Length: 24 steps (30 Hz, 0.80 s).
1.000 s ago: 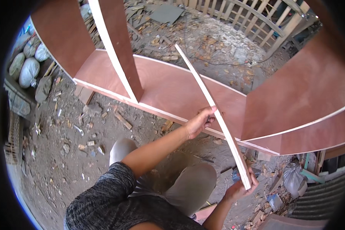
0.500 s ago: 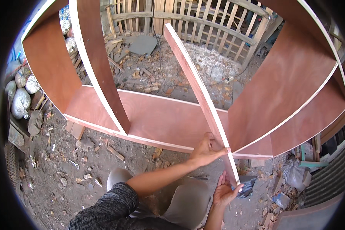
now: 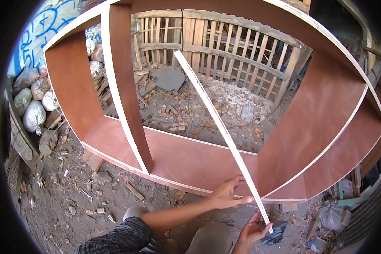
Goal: The person positions a wooden strip onto a cabinet frame, drills pilot holes using a power drill, and retrieves screws from a plastic bag to fasten the strip to the cabinet with the drill.
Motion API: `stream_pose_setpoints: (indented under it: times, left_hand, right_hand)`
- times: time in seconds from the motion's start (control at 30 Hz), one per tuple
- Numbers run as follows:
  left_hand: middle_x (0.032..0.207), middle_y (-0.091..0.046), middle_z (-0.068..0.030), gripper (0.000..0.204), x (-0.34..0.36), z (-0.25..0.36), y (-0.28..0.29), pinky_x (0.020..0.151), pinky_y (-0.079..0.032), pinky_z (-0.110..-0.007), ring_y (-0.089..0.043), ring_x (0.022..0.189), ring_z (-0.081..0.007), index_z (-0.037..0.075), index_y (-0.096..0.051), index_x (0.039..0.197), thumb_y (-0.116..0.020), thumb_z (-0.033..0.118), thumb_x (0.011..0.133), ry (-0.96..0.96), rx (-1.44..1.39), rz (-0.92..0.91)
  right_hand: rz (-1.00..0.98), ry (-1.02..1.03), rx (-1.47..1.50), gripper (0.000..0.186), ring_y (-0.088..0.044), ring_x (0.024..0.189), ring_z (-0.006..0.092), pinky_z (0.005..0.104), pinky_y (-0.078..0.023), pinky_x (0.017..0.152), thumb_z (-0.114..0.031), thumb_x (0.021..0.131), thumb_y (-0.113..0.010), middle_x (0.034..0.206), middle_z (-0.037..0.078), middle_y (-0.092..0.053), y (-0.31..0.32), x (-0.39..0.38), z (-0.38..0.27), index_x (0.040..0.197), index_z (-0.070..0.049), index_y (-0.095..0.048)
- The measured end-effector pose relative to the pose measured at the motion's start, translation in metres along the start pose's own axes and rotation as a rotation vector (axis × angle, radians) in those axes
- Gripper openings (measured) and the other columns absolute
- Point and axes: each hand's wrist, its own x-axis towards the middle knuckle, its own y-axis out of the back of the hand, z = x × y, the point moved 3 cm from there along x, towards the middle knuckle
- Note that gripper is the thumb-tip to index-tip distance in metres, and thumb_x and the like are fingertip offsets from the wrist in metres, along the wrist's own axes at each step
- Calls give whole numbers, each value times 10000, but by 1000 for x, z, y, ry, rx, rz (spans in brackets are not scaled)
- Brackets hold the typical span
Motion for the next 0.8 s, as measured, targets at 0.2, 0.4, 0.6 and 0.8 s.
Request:
stream_pose_setpoints:
  times: [0.2,0.4,0.6,0.8]
  left_hand:
    - [1413,-503,-177,773,21,-1,87,1120,-341,-405,-403,1378,-277,30,-378,1429,-619,556,917,-315,-652,267]
    - [1350,-563,-125,582,9,37,122,1061,-398,-360,-536,1211,-195,22,-414,1403,-545,426,1004,-168,-543,268]
    - [1350,-562,-145,621,4,40,121,1067,-396,-363,-536,1220,-205,-15,-404,1400,-586,409,984,-207,-575,231]
    - [1350,-566,-149,626,3,40,118,1073,-394,-364,-534,1222,-208,-33,-393,1397,-607,378,976,-179,-561,224]
  right_hand:
    - [-103,39,-5,695,-527,1207,400,395,-534,1016,-298,920,-690,1287,291,-474,10,-5,-4,1296,192,-372]
    - [-253,82,-40,652,-506,1231,370,442,-448,1106,-257,934,-675,1308,266,-463,5,-4,-8,1297,187,-365]
    - [-280,96,-23,669,-476,1274,367,449,-425,1130,-258,937,-670,1326,264,-446,1,1,-16,1317,181,-338]
    - [-205,157,-80,629,-527,1267,336,481,-384,1121,-250,838,-730,1342,198,-571,-8,-12,-20,1340,54,-504]
